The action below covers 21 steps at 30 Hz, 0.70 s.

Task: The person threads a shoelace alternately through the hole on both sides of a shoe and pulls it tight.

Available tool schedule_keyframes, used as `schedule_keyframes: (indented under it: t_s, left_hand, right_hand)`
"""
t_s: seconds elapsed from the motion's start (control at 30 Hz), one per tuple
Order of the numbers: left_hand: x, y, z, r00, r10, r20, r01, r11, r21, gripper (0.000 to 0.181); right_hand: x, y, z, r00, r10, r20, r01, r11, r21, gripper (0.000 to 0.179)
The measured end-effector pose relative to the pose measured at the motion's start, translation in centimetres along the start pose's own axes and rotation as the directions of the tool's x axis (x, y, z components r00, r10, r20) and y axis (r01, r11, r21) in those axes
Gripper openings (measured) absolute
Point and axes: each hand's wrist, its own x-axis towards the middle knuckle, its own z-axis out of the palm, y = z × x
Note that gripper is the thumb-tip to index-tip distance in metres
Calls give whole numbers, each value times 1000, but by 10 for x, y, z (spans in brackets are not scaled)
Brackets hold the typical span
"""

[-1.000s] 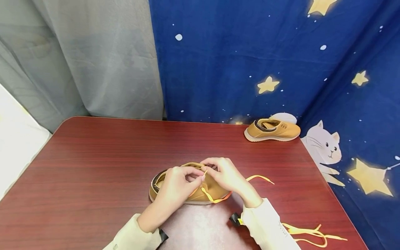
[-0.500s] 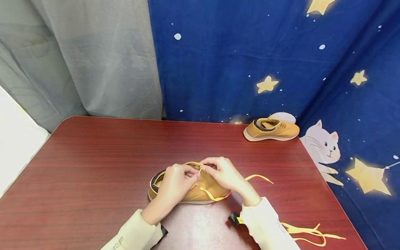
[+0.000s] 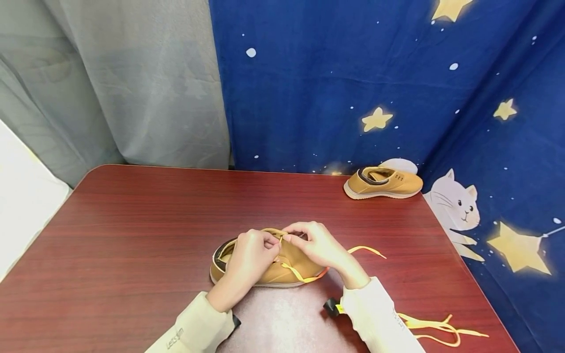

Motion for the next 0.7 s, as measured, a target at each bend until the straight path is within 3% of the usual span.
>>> schedule_keyframes:
  t_s: [0.2, 0.37, 0.5, 0.7]
  left_hand:
    - [2, 1, 1, 1000, 4, -11, -4, 1000, -12, 14]
    - [1, 2, 1, 1000, 7, -15, -8, 1000, -7, 14]
    - [0, 3, 1, 1000, 4, -9, -5, 1000, -8, 14]
    - [-3, 5, -1, 1000, 6, 4, -6, 1000, -1, 13]
  right_hand:
    - [0, 3, -1, 1000, -31, -7, 31, 1000, -3, 18]
    - [4, 3, 5, 996, 47, -80, -44, 998, 34, 27]
    - [5, 1, 9, 988, 99, -119, -90, 993, 75, 14]
    - [5, 2, 14, 981, 120, -154, -100, 986, 132, 10]
